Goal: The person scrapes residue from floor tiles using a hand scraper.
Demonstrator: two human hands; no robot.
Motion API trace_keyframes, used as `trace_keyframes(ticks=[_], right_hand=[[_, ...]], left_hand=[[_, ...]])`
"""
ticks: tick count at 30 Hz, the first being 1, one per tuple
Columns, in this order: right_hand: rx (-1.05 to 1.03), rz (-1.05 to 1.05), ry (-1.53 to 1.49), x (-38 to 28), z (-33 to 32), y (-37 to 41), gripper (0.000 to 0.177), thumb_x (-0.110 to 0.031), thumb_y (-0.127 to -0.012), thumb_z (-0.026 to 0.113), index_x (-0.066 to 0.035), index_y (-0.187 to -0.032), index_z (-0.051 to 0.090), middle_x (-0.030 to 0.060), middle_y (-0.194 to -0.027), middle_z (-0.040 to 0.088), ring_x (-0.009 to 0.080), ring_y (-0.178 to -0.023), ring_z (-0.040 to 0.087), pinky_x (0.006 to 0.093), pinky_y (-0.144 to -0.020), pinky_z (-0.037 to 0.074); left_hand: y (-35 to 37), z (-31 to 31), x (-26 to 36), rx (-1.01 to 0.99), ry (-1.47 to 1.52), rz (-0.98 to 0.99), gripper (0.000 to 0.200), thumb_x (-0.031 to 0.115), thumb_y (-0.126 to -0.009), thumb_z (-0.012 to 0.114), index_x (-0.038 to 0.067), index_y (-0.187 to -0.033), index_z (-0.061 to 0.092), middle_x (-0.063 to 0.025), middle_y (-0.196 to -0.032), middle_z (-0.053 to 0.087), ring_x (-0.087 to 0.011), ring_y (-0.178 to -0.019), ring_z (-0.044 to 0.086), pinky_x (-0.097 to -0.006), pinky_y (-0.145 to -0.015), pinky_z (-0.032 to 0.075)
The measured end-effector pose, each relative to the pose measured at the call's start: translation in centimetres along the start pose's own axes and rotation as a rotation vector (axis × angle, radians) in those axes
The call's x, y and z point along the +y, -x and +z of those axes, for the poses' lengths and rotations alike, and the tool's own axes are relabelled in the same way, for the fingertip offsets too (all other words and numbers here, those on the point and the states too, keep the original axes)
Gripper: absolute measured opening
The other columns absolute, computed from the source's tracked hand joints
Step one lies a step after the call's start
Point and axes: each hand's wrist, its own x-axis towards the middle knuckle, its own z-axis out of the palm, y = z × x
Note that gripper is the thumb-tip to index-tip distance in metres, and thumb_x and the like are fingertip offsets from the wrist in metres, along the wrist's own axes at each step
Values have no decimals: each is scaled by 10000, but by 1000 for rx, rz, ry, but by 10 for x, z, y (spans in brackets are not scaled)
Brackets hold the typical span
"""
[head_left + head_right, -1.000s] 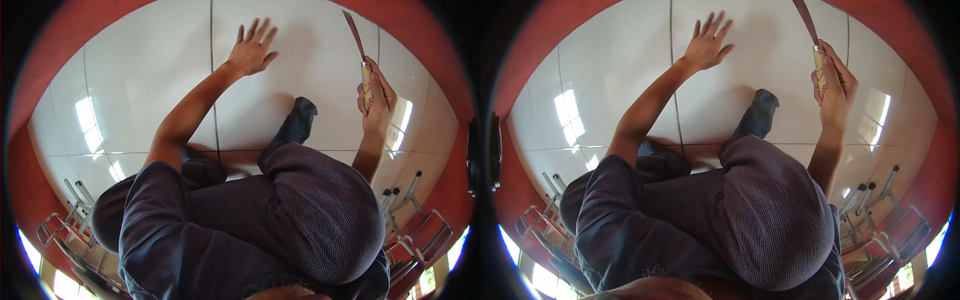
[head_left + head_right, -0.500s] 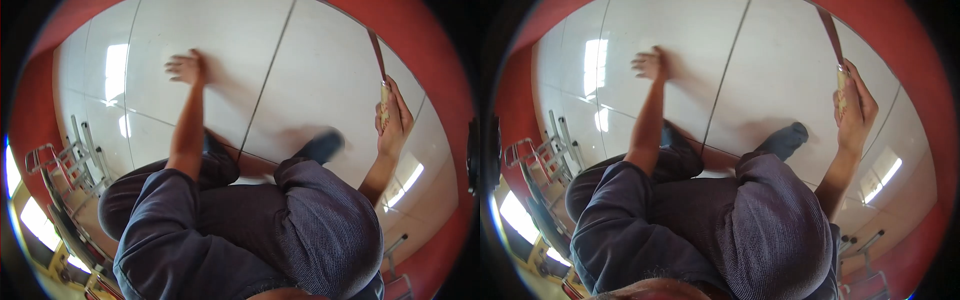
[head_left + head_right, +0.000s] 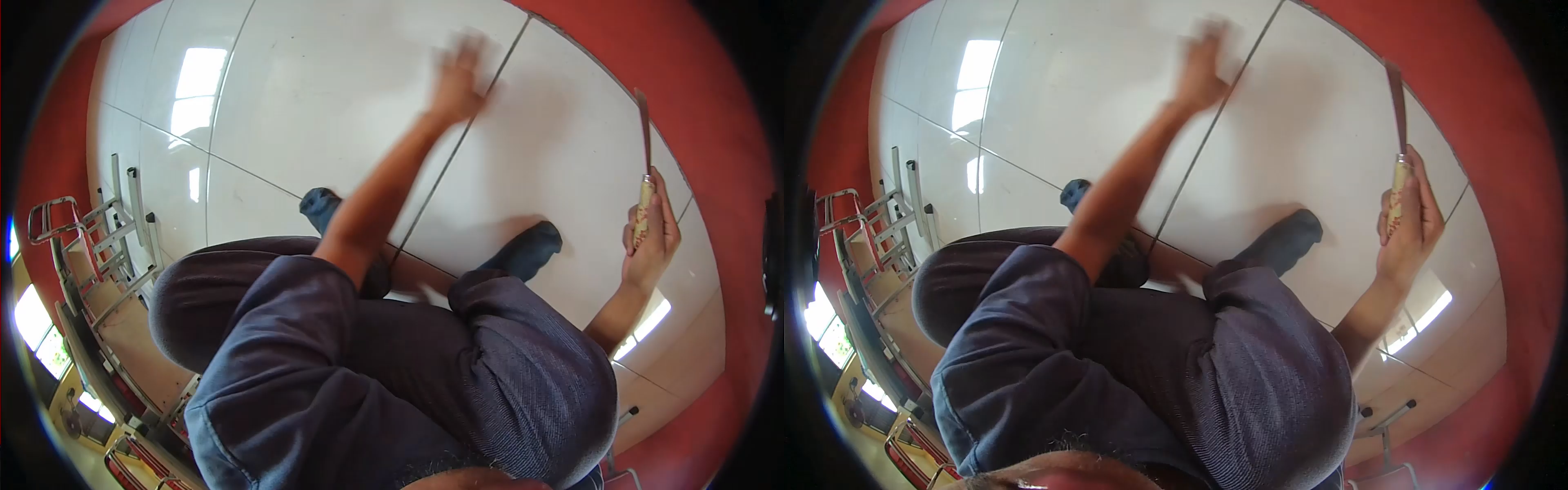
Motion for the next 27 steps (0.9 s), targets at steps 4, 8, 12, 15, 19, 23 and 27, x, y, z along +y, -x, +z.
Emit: trace_keyframes(ticks=[4, 8, 12, 15, 19, 23, 27], right_hand=[[-112, 90, 64, 21, -16, -5, 317, -141, -985, 488, 2, -1249, 590, -15, -699, 543, 11, -456, 324, 178, -366, 209], [-161, 217, 69, 28, -15, -15, 327, -173, -962, 553, -35, -1254, 599, -52, -645, 454, 2, -477, 317, 175, -390, 187], [-269, 191, 196, 41, 7, -44, 362, -146, -938, 591, -18, -1276, 571, -52, -653, 443, 10, -517, 355, 173, -407, 231], [-312, 105, 391, 43, 8, -50, 332, -135, -919, 589, -30, -1233, 607, -35, -650, 477, 33, -544, 419, 192, -467, 314], [-311, 53, 598, 45, -15, -36, 306, -151, -903, 591, -37, -1183, 635, 31, -706, 596, 94, -621, 556, 251, -605, 451], [-383, 23, 781, 74, -53, 17, 300, -142, -914, 578, -23, -1186, 620, 173, -878, 685, 218, -742, 683, 318, -670, 504], [-428, 60, 677, 95, -51, 88, 282, -112, -901, 563, -37, -1165, 631, 225, -972, 655, 347, -852, 673, 364, -715, 518]], left_hand=[[-14, -86, -79, 203, -489, -727, 817, 452, -867, 551, -66, -1431, 264, -335, -1488, 192, -504, -1392, 129, -647, -1088, 148], [13, -79, -89, 185, -535, -812, 779, 470, -901, 477, -44, -1443, 255, -305, -1506, 186, -496, -1405, 96, -655, -1090, 114], [23, -24, -32, -38, -477, -267, 696, 446, -920, 468, 61, -1463, 262, -199, -1535, 213, -439, -1418, 132, -660, -1096, 86], [13, -1, 14, -181, -230, 102, 506, 363, -872, 591, 100, -1297, 514, -136, -1420, 434, -321, -1348, 356, -537, -1105, 258], [21, 4, 67, -150, 307, -155, 302, 315, -852, 615, 75, -1031, 656, -115, -1023, 668, -283, -928, 633, -356, -852, 510], [76, 8, 119, -597, 371, -293, 440, 433, -896, 560, 6, -877, 665, -165, -666, 663, -325, -543, 635, -373, -616, 557], [136, 26, 180, -1068, 1298, -1564, 785, 650, -943, 260, -57, -1039, 588, -226, -1013, 659, -279, -815, 668, -395, -613, 538]])
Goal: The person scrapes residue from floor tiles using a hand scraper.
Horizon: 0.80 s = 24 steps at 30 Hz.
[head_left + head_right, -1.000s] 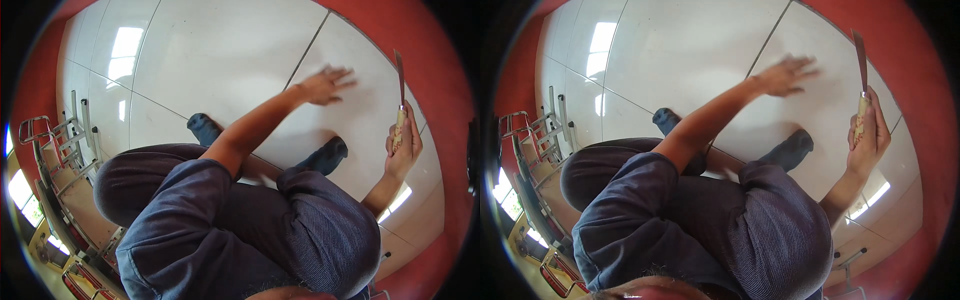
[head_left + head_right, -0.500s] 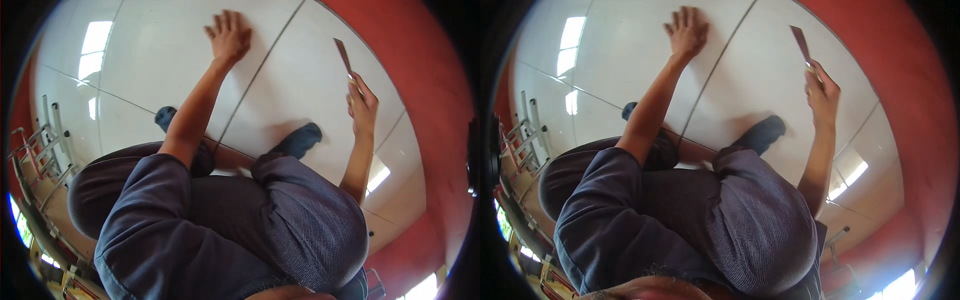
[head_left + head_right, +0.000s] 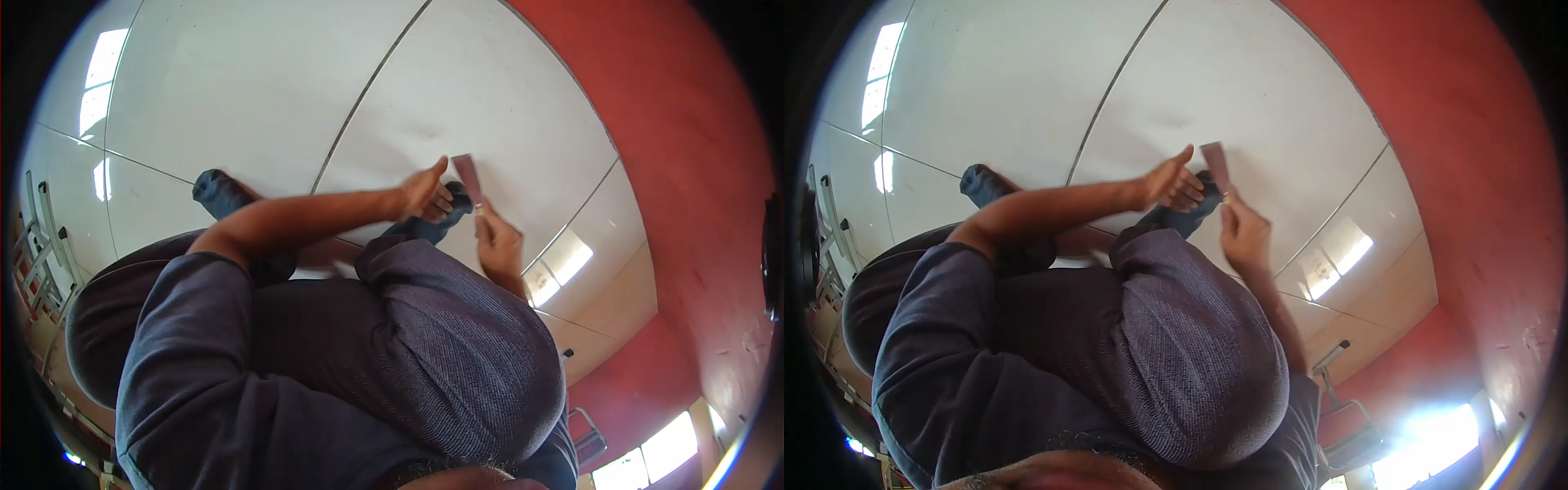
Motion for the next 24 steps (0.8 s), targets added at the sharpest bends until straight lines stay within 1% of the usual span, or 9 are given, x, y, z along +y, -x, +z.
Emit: trace_keyframes(ticks=[2, 3, 6, 9, 12, 13, 18, 23, 24], right_hand=[[-19, 16, 121, -11, 17, 3, 294, -105, -879, 572, -26, -1155, 630, 238, -927, 650, 381, -843, 658, 384, -719, 525], [103, -53, 95, -9, 31, -2, 270, -106, -864, 570, -22, -1110, 641, 239, -829, 645, 400, -796, 650, 420, -697, 529], [176, -1, 207, -26, 42, -44, 238, -111, -874, 544, -22, -1070, 648, 237, -789, 642, 419, -769, 640, 452, -682, 527], [78, 73, 146, -60, 27, -65, 282, -124, -896, 525, -34, -1139, 637, 231, -920, 651, 421, -860, 632, 446, -744, 519], [64, -78, 155, -55, 24, -33, 202, -138, -900, 505, -6, -951, 649, 256, -808, 633, 440, -772, 627, 483, -679, 517], [121, -147, 163, -58, 27, -31, 200, -142, -897, 503, -2, -907, 646, 263, -805, 624, 440, -768, 624, 485, -672, 513], [17, 5, 174, -48, 23, -45, 196, -128, -881, 500, 1, -920, 643, 264, -825, 622, 455, -799, 605, 499, -694, 506], [36, -20, 136, -40, 22, -26, 205, -123, -885, 495, 0, -945, 648, 283, -852, 614, 447, -800, 612, 487, -717, 523], [40, -1, 133, -36, 19, -25, 207, -123, -886, 494, 0, -941, 650, 286, -857, 613, 445, -802, 613, 486, -722, 525]], left_hand=[[5, 29, -11, -32, 156, 86, 733, 612, -960, 273, -51, -1144, 527, -225, -1089, 627, -286, -886, 645, -417, -705, 539], [5, 40, -12, -45, 232, 126, 714, 593, -969, 280, -48, -1196, 497, -224, -1126, 612, -289, -921, 634, -427, -751, 539], [-18, 51, 15, -26, 382, 512, 596, 498, -1005, 288, -31, -1214, 467, -191, -1083, 612, -265, -913, 609, -427, -843, 501], [-18, 47, 58, -44, 742, 505, 449, 353, -1039, 287, -22, -1203, 471, -129, -900, 605, -218, -798, 599, -333, -728, 522], [-4, 50, 5, 92, 516, 464, 456, 367, -1037, 294, -25, -1157, 494, -97, -820, 586, -200, -725, 581, -321, -656, 514], [-3, 56, 2, 104, 603, 396, 467, 382, -1038, 275, -9, -1031, 529, -78, -697, 543, -198, -622, 545, -340, -573, 483], [-19, 58, 36, 185, 603, 566, 418, 374, -1024, 355, -1, -965, 530, -49, -647, 481, -172, -565, 500, -315, -505, 450], [-26, 63, -8, 253, 612, 362, 394, 339, -1027, 346, 9, -903, 523, -56, -644, 491, -188, -536, 502, -336, -497, 457], [-29, 64, 1, 243, 581, 418, 390, 335, -1026, 349, 13, -891, 524, -57, -643, 495, -190, -532, 502, -336, -495, 455]])
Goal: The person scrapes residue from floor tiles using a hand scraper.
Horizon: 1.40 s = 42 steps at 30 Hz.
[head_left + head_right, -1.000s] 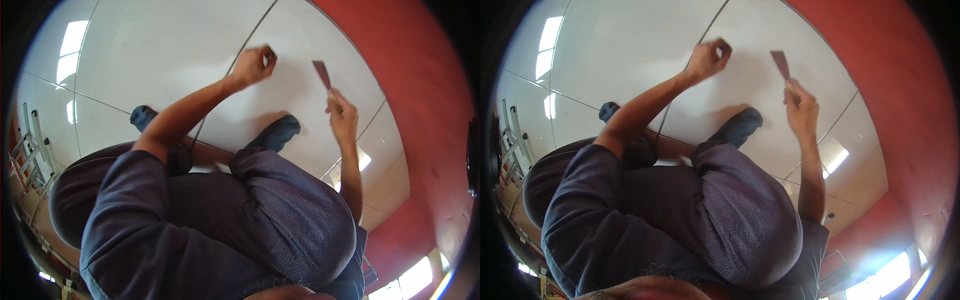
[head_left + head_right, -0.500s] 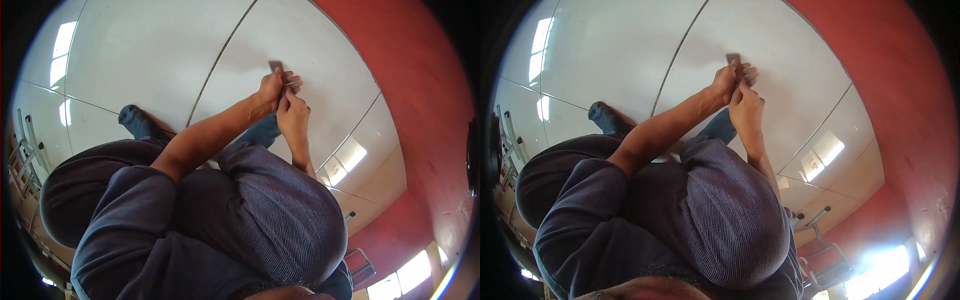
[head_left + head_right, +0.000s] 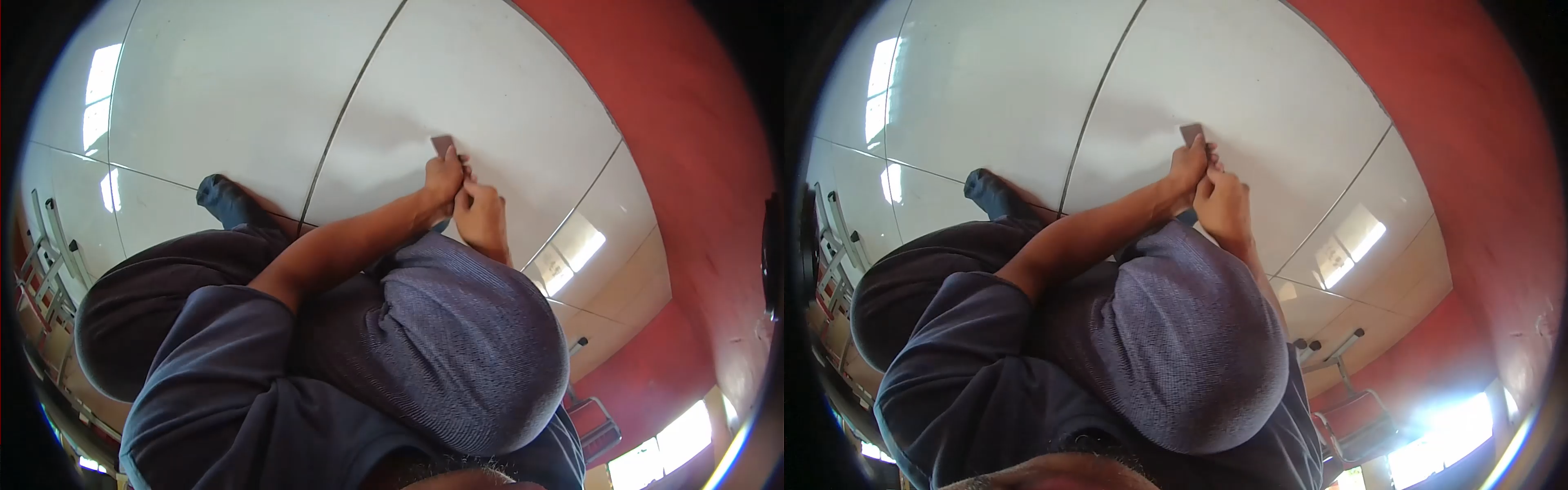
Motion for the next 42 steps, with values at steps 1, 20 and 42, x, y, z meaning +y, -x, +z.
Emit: trace_keyframes(ticks=[1, 20, 42], right_hand=[[-37, 4, 78, -3, -6, -14, 207, -117, -875, 495, 2, -910, 660, 290, -859, 615, 439, -806, 621, 486, -727, 526], [67, 29, 12, -29, -23, -86, 253, -119, -824, 479, 60, -889, 646, 296, -934, 629, 439, -884, 622, 479, -827, 511], [212, -37, -203, -22, -5, -100, 259, -124, -898, 475, -10, -1088, 608, 278, -947, 618, 448, -873, 605, 474, -767, 517]], left_hand=[[-8, 9, 9, -31, -30, 37, 386, 330, -1025, 352, 16, -880, 525, -59, -643, 499, -192, -529, 502, -337, -493, 454], [-46, 45, 70, -64, -145, 75, 356, 270, -1017, 369, 19, -847, 555, -72, -686, 532, -196, -609, 519, -343, -540, 457], [-51, 62, 104, -103, -56, 87, 356, 292, -1011, 406, 8, -839, 537, -54, -668, 489, -198, -563, 480, -319, -512, 447]])
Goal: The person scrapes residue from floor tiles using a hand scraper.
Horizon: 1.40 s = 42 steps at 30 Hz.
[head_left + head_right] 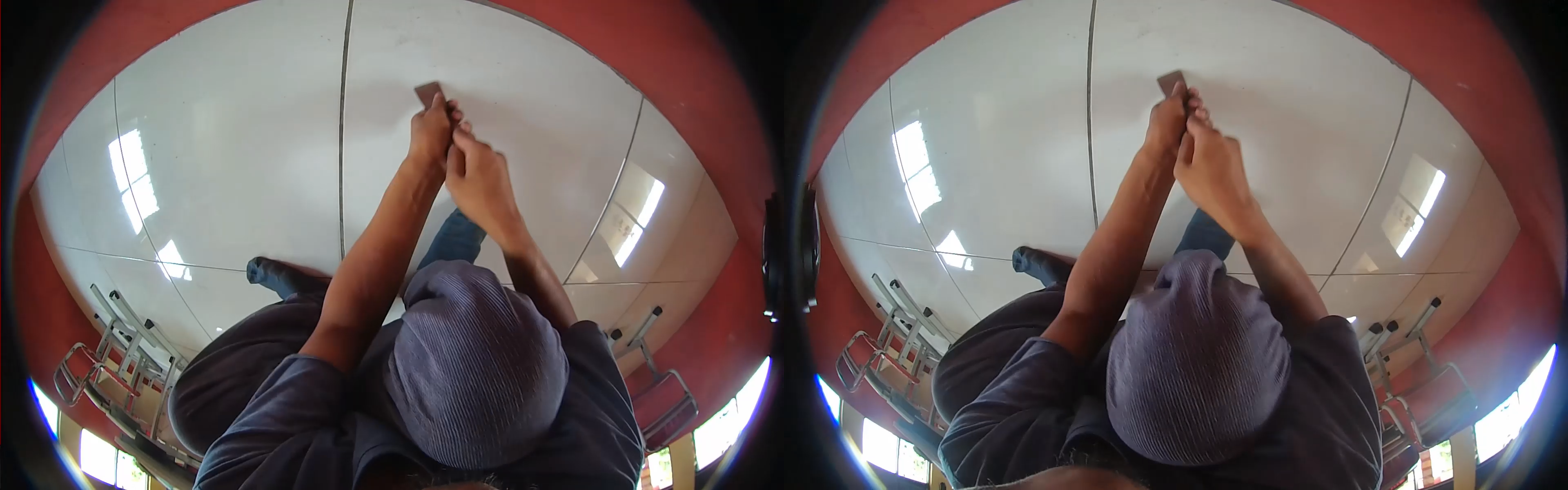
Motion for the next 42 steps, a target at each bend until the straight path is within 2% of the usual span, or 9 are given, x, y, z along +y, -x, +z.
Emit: trace_keyframes(ticks=[2, 6, 12, 18, 22, 27, 30, 38, 42], right_hand=[[-14, 113, 160, -15, -8, -29, 228, -129, -894, 502, -1, -1025, 638, 279, -942, 617, 426, -885, 622, 450, -761, 524], [35, 185, -9, -19, -34, -24, 257, -184, -904, 550, -23, -1075, 655, 242, -948, 639, 376, -893, 645, 391, -746, 525], [75, 139, 73, 6, -25, -37, 218, -169, -911, 542, 6, -975, 656, 271, -863, 604, 418, -855, 609, 419, -689, 503], [84, 134, -40, 4, -41, -19, 224, -160, -910, 539, 41, -925, 637, 286, -873, 592, 446, -882, 579, 418, -694, 504], [65, 201, -92, 8, -40, -48, 196, -116, -865, 518, 38, -815, 629, 269, -793, 617, 458, -802, 596, 477, -701, 505], [230, 1, -120, 20, -50, -1, 256, -169, -925, 518, 65, -939, 621, 302, -835, 584, 449, -888, 584, 405, -697, 498], [111, 241, -21, 15, -54, -26, 228, -142, -896, 499, 41, -868, 633, 286, -830, 606, 465, -832, 587, 470, -703, 498], [192, 167, -150, 35, -52, 13, 224, -163, -905, 514, 30, -897, 627, 287, -868, 614, 461, -856, 594, 477, -729, 498], [53, 421, -118, 22, -74, -34, 230, -156, -909, 504, 32, -879, 633, 282, -857, 616, 458, -855, 596, 472, -720, 494]], left_hand=[[-22, 14, 20, -44, -341, 121, 348, 294, -1018, 387, 25, -840, 516, -54, -674, 481, -205, -575, 476, -339, -532, 452], [-6, 39, 6, -115, 174, -39, 377, 332, -1025, 360, 35, -820, 468, -75, -703, 478, -243, -629, 515, -385, -585, 492], [-21, 45, 6, -90, -93, 50, 363, 318, -1028, 345, 33, -839, 466, -64, -654, 455, -203, -548, 468, -355, -525, 464], [7, 45, -17, 41, 151, -94, 338, 284, -1030, 337, 22, -868, 476, -54, -682, 452, -188, -572, 453, -326, -547, 462], [-37, 59, 5, -149, 89, -55, 296, 284, -991, 423, 51, -825, 497, -63, -679, 509, -197, -626, 512, -322, -577, 466], [-2, 43, -44, -13, -80, -89, 328, 295, -1013, 385, 19, -906, 528, -68, -694, 513, -198, -619, 518, -320, -594, 482], [-13, 65, -25, -33, -124, 0, 372, 295, -1019, 371, 33, -808, 529, -48, -666, 487, -176, -598, 499, -326, -531, 450], [2, 53, -51, -14, -112, -113, 322, 265, -1027, 358, 11, -876, 483, -62, -644, 479, -188, -604, 504, -322, -539, 461], [-32, 89, -33, -104, -30, -104, 307, 262, -1025, 362, 25, -872, 484, -67, -631, 478, -196, -578, 492, -318, -528, 450]])
